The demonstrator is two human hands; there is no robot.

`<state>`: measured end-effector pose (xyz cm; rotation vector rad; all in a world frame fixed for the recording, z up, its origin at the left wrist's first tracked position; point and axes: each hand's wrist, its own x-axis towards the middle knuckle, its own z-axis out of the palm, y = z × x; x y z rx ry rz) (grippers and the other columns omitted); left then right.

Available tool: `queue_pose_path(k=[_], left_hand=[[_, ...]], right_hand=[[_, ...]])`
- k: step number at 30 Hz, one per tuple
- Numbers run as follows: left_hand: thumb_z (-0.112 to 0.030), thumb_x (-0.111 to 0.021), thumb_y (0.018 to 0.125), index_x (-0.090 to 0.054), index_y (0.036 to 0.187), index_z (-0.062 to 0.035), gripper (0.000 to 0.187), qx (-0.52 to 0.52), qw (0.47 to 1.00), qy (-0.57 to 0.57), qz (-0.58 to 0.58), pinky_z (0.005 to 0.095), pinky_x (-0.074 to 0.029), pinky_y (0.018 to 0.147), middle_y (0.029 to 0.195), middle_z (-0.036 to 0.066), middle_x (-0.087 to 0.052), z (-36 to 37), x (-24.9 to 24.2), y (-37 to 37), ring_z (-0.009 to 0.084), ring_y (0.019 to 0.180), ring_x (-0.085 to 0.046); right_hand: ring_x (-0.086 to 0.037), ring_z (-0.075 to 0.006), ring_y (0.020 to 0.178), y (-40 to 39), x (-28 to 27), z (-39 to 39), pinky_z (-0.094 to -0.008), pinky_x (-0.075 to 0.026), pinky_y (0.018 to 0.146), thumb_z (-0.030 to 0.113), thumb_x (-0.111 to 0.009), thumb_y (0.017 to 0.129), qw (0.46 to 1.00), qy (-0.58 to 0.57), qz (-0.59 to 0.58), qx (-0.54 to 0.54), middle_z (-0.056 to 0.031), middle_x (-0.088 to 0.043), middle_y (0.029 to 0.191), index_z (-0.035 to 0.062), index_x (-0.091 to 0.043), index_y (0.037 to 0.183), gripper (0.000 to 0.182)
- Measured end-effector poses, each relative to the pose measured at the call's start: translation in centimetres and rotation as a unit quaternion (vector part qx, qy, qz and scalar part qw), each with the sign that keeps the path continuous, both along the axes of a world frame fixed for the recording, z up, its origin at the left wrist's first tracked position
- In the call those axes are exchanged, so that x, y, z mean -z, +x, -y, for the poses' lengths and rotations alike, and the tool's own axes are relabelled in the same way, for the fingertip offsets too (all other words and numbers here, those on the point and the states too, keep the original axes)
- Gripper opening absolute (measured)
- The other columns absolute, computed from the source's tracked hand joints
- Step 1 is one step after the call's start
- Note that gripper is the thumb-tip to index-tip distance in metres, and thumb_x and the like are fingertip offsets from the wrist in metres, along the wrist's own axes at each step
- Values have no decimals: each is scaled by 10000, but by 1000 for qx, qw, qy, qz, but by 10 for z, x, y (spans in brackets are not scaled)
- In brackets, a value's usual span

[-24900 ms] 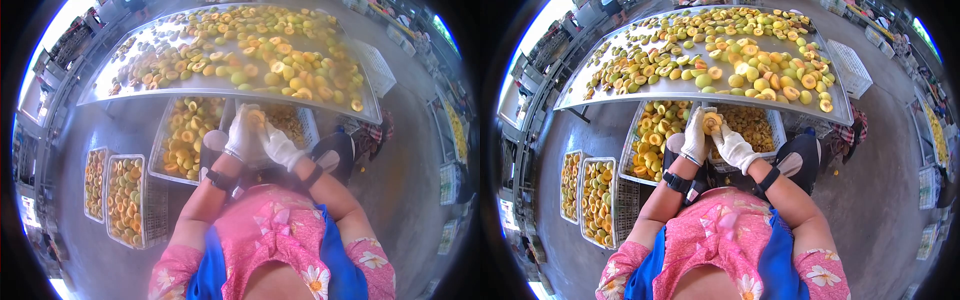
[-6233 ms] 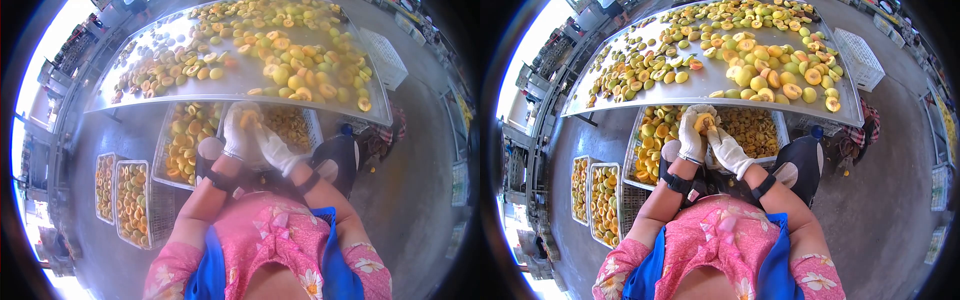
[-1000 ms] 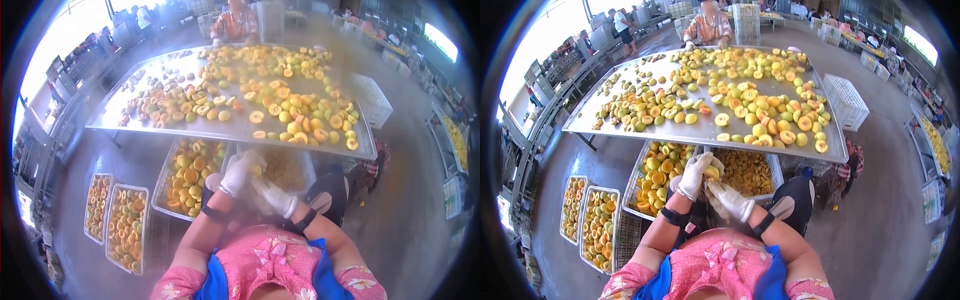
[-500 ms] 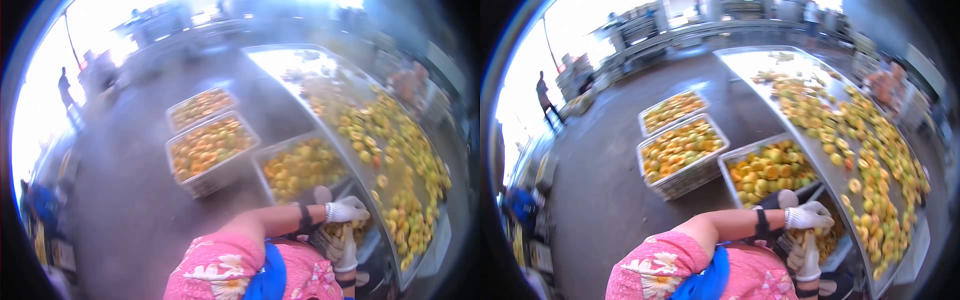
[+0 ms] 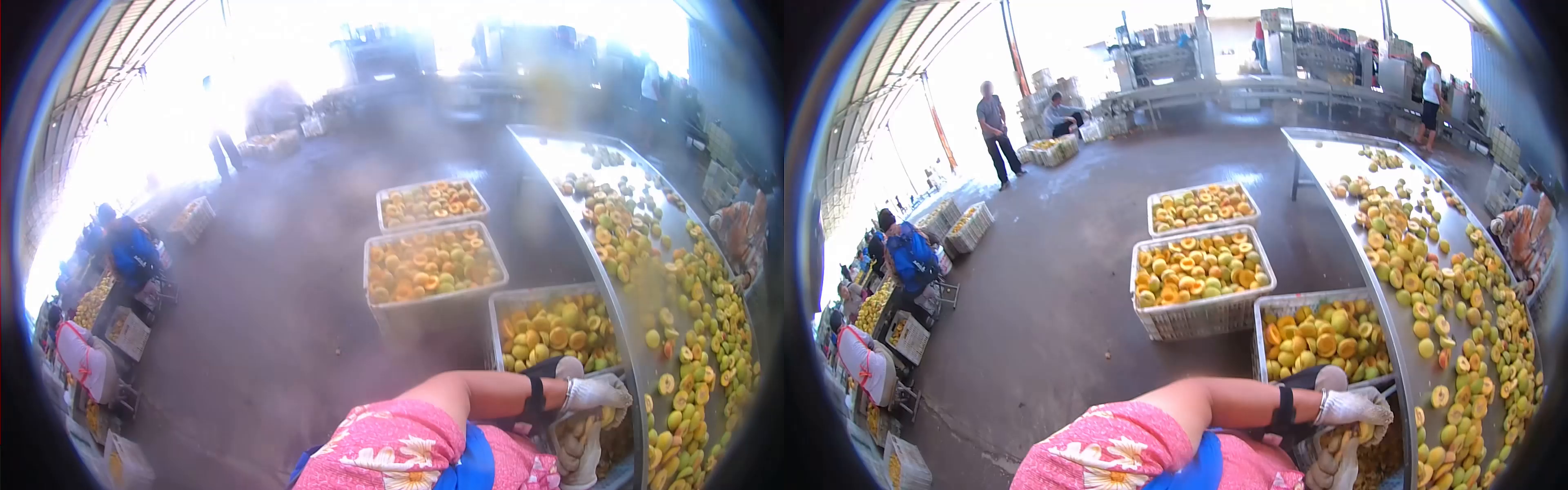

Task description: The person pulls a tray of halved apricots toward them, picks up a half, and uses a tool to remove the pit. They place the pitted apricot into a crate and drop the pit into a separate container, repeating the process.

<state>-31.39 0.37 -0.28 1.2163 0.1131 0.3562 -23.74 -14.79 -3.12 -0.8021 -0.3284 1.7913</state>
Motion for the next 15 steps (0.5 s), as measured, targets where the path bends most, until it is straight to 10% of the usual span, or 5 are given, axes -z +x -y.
queue_pose_path(k=[3, 5, 6, 9, 15], left_hand=[[-362, -589, 961, -664, 826, -31, 366, -10, 998, -54, 7, 280, -518, 559, 728, 81, -679, 1, 1, 5, 161, 646, -650], [-388, -560, 973, -641, 860, -36, 378, 40, 952, -302, 34, 303, -529, 557, 741, 92, -668, 10, -7, -1, 190, 644, -650], [-404, -548, 974, -625, 875, -44, 382, 39, 937, -347, 23, 329, -538, 559, 758, 100, -665, 14, -15, -3, 213, 635, -647], [-417, -566, 962, -631, 878, -44, 388, -76, 980, -180, 30, 343, -543, 567, 781, 100, -668, -3, 10, 24, 219, 638, -650], [-379, -566, 948, -685, 964, -23, 376, -380, 920, -90, -26, 325, -508, 723, 864, 89, -701, -109, 56, 10, 201, 782, -658]], right_hand=[[-287, -115, 586, 29, 65, -5, -300, -232, 505, 436, -432, 996, 952, -35, -305, -14, 11, -357, 750, 130, -501, 1024, 315], [-537, -242, 1192, 59, 122, -2, -430, -442, 1010, 149, -518, 975, 640, -188, -745, 4, -137, -575, 1282, 37, -546, 1256, 303], [-537, -242, 1192, 58, 108, 0, -430, -442, 1010, 149, -518, 975, 642, -198, -741, 6, -137, -575, 1282, 37, -546, 1256, 303], [-145, -38, 286, 12, 5, -9, -237, -128, 249, 521, -333, 1042, 973, 132, -189, 17, 80, -213, 489, 115, -428, 930, 431], [-157, -46, 327, 57, 16, -1, -237, -150, 298, 515, -370, 1035, 960, 55, -215, 169, 85, -247, 521, 89, -525, 962, 459]])
